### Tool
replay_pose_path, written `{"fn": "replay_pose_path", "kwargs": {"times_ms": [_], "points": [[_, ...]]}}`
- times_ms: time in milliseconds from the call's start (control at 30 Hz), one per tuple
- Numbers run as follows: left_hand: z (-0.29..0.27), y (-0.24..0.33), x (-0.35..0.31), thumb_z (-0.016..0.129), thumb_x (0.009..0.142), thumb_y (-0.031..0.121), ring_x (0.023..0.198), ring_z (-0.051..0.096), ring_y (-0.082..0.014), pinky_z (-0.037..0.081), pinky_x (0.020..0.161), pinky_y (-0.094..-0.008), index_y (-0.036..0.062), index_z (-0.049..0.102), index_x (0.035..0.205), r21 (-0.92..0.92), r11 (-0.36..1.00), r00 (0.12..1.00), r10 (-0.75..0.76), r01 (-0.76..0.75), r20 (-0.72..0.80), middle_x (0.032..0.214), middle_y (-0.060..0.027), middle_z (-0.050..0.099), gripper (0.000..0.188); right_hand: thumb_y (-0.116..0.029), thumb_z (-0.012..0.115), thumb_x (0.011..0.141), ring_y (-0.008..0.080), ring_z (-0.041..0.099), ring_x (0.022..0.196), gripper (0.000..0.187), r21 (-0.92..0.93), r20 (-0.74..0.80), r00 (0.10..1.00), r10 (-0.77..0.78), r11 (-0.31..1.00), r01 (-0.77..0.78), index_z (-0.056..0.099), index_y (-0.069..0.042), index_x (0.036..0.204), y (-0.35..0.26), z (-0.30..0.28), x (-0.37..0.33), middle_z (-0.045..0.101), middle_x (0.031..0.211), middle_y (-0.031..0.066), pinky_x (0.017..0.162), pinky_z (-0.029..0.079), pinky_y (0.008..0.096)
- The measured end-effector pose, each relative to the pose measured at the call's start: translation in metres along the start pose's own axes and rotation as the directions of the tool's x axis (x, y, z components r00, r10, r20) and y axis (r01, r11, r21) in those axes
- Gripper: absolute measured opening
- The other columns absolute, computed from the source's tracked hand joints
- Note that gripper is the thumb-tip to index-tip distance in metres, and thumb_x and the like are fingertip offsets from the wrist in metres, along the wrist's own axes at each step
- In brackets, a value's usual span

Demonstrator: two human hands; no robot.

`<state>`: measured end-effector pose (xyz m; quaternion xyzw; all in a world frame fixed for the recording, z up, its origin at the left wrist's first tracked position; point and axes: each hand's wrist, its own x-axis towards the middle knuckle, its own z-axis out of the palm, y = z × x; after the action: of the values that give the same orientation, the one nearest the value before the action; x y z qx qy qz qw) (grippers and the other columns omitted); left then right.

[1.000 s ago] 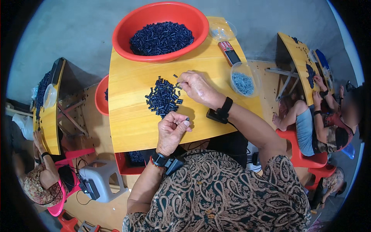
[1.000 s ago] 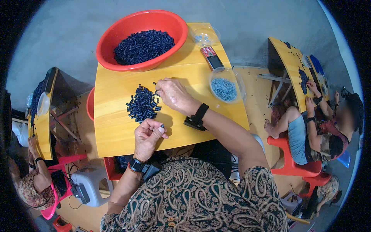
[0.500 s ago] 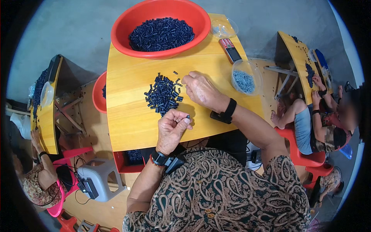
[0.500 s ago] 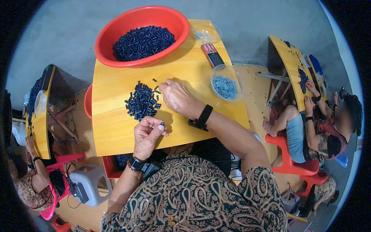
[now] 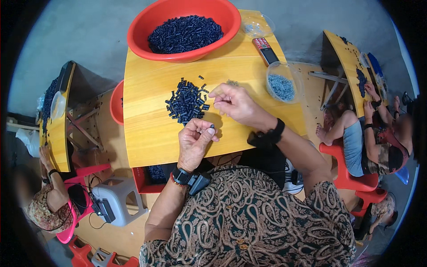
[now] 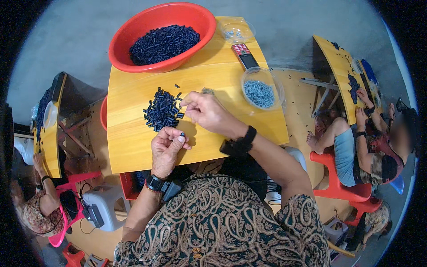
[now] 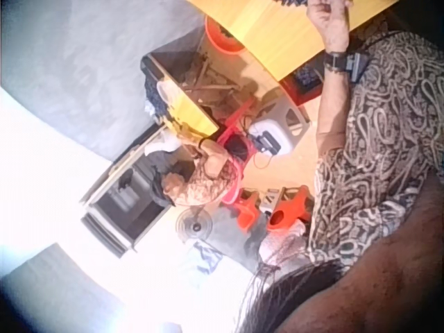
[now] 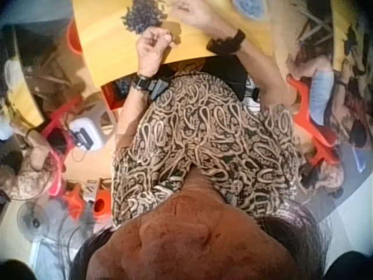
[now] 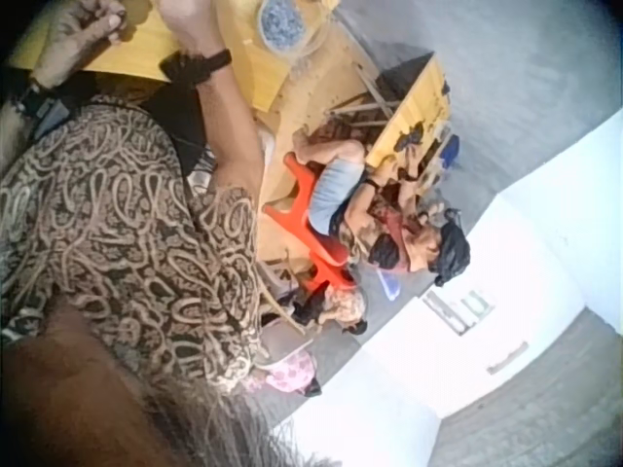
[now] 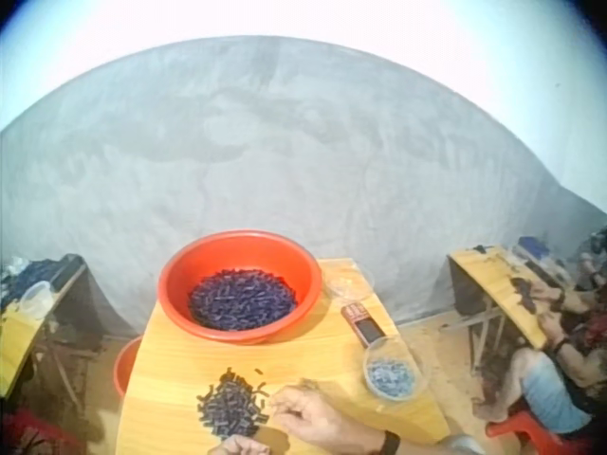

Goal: Manually assembling small plastic components by attaching metal clips.

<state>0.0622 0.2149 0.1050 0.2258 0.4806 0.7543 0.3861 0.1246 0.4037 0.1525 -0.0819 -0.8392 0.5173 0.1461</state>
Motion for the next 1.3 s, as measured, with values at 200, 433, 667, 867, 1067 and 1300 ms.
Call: {"fn": "replay_pose_path", "kwargs": {"times_ms": [200,433,667,867,1067,1300], "points": [[0.001,0.000,0.002,0.064,0.092,0.006,0.071,0.063,-0.0114,0.054,0.068,-0.0249,0.0008,0.057,0.098,-0.053,0.999,1.000,-0.006,0.005,-0.014,0.084,-0.0062,0.065,0.011,-0.009,0.064,0.091,0.0086,0.060,0.073,0.010,0.658,0.181,0.962,0.206,0.701,-0.274,0.063,-0.004,0.099,-0.007,0.007,-0.033,0.063,0.085,0.0027,0.062,0.048,0.0221],[0.002,0.001,0.002,0.064,0.092,0.006,0.070,0.062,-0.0111,0.053,0.068,-0.0249,0.0007,0.057,0.098,-0.057,0.998,1.000,-0.019,0.018,-0.014,0.084,-0.0062,0.065,0.011,-0.008,0.064,0.090,0.0078,0.058,0.074,0.011,0.797,0.173,0.948,0.266,0.528,-0.294,0.062,-0.005,0.101,0.000,0.012,-0.039,0.061,0.083,0.0003,0.064,0.047,0.0213],[0.000,0.000,0.002,0.062,0.092,0.005,0.070,0.062,-0.0112,0.054,0.067,-0.0251,0.0011,0.057,0.098,-0.026,0.999,1.000,-0.020,0.019,-0.014,0.086,-0.0064,0.065,0.009,-0.006,0.065,0.089,0.0073,0.059,0.073,0.014,0.797,0.138,0.945,0.296,0.533,-0.283,0.065,-0.005,0.104,0.005,0.017,-0.040,0.064,0.083,-0.0002,0.065,0.047,0.0215],[0.002,0.004,0.002,0.064,0.092,0.005,0.071,0.062,-0.0103,0.053,0.067,-0.0243,0.0000,0.057,0.098,-0.037,0.999,1.000,-0.028,0.028,-0.010,0.088,-0.0078,0.067,0.011,-0.001,0.064,0.089,0.0098,0.062,0.084,0.014,0.656,0.080,0.970,0.231,0.720,-0.226,0.066,-0.002,0.103,-0.002,0.016,-0.040,0.067,0.096,0.0062,0.074,0.051,0.0246],[0.000,0.001,0.003,0.063,0.092,0.004,0.071,0.062,-0.0102,0.054,0.068,-0.0248,-0.0001,0.056,0.098,-0.082,0.996,1.000,-0.029,0.029,0.007,0.090,-0.0086,0.067,0.010,-0.005,0.065,0.089,0.0063,0.063,0.076,0.010,0.428,-0.082,0.993,0.084,0.903,-0.041,0.068,0.003,0.095,-0.005,0.024,-0.038,0.069,0.084,0.0041,0.068,0.052,0.0221],[0.000,0.001,0.002,0.063,0.091,0.004,0.070,0.062,-0.0107,0.054,0.067,-0.0260,-0.0001,0.057,0.098,-0.119,0.992,0.999,-0.032,0.033,0.008,0.088,-0.0081,0.067,0.010,-0.004,0.065,0.089,0.0065,0.063,0.072,0.009,0.409,-0.105,0.989,0.106,0.911,-0.054,0.068,0.003,0.093,-0.012,0.027,-0.038,0.069,0.081,0.0040,0.064,0.052,0.0219]]}}
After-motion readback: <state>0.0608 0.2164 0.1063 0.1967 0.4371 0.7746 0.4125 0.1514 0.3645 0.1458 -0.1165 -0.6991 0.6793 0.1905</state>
